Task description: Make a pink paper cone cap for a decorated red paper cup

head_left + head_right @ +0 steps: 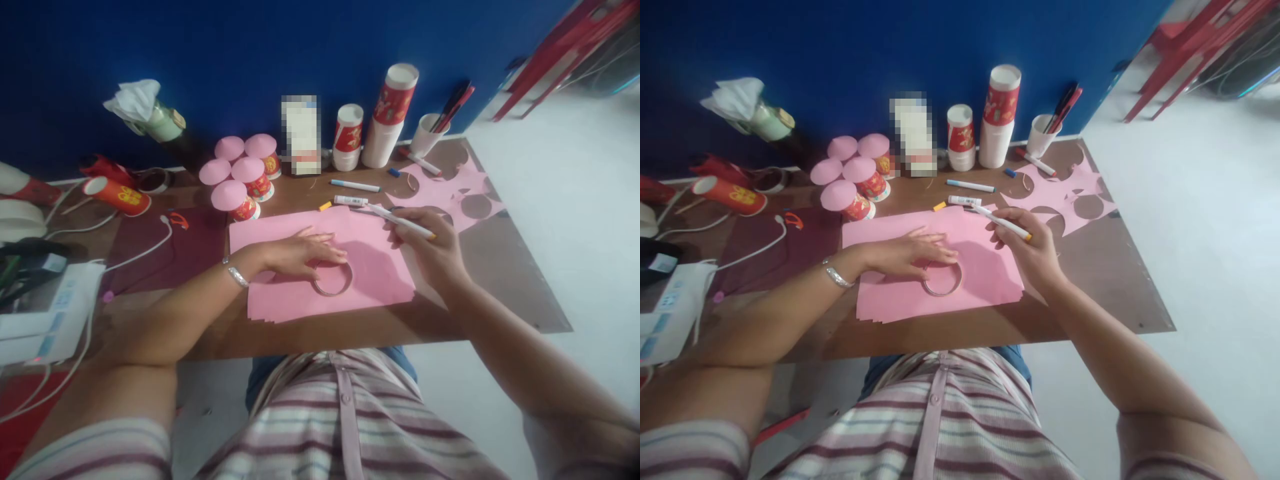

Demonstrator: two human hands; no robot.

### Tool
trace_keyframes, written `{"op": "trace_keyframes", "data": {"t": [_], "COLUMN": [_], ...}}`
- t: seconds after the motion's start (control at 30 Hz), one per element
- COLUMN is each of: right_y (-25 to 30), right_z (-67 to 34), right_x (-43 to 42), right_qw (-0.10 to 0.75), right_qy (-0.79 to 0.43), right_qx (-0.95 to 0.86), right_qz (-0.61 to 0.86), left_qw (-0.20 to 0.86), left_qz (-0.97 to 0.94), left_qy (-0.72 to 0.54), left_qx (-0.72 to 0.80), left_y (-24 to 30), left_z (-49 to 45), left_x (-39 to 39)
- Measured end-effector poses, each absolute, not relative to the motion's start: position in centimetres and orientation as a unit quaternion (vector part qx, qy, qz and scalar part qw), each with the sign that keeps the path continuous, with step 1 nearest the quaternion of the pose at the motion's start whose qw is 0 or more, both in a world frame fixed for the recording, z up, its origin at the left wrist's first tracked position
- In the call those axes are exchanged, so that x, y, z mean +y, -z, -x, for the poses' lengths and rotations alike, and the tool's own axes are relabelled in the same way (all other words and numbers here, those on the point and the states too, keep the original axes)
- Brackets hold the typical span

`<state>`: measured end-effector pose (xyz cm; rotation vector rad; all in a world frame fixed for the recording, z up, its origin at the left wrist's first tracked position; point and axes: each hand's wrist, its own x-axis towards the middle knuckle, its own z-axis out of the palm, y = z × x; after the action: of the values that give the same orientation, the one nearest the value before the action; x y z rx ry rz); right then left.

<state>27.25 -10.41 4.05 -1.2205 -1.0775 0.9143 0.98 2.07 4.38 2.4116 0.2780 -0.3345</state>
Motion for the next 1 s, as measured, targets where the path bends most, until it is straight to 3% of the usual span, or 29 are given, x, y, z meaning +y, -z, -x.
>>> {"op": "trace_keyframes", "data": {"t": [0.17,0.27,0.33,0.43,0.5,0.8,1.0], "right_y": [-1.9,-1.0,-0.7,-0.4,-0.2,0.2,0.6], "right_z": [-27.2,-26.8,-26.4,-25.6,-25.2,-25.3,-25.6], "right_x": [-4.8,-2.4,-1.2,0.5,1.4,1.5,1.0], "right_qw": [0.591,0.598,0.6,0.599,0.597,0.549,0.503], "right_qy": [-0.482,-0.512,-0.524,-0.523,-0.517,-0.471,-0.389], "right_qx": [-0.405,-0.388,-0.382,-0.385,-0.391,-0.482,-0.57], "right_qz": [0.504,0.48,0.469,0.468,0.473,0.494,0.519], "left_qw": [0.342,0.37,0.366,0.278,0.244,0.177,0.245], "left_qz": [-0.931,-0.921,-0.901,-0.856,-0.846,-0.891,-0.855], "left_qy": [0.087,0.0,-0.103,-0.202,-0.189,-0.113,-0.193], "left_qx": [0.098,0.126,0.21,0.385,0.436,0.402,0.414], "left_y": [-4.8,-4.9,-4.8,-3.9,-3.2,-1.9,-0.4], "left_z": [-0.8,-0.6,-0.8,-1.7,-2.7,-3.3,-1.9], "left_x": [2.0,2.6,3.3,4.9,5.9,7.5,7.7]}}
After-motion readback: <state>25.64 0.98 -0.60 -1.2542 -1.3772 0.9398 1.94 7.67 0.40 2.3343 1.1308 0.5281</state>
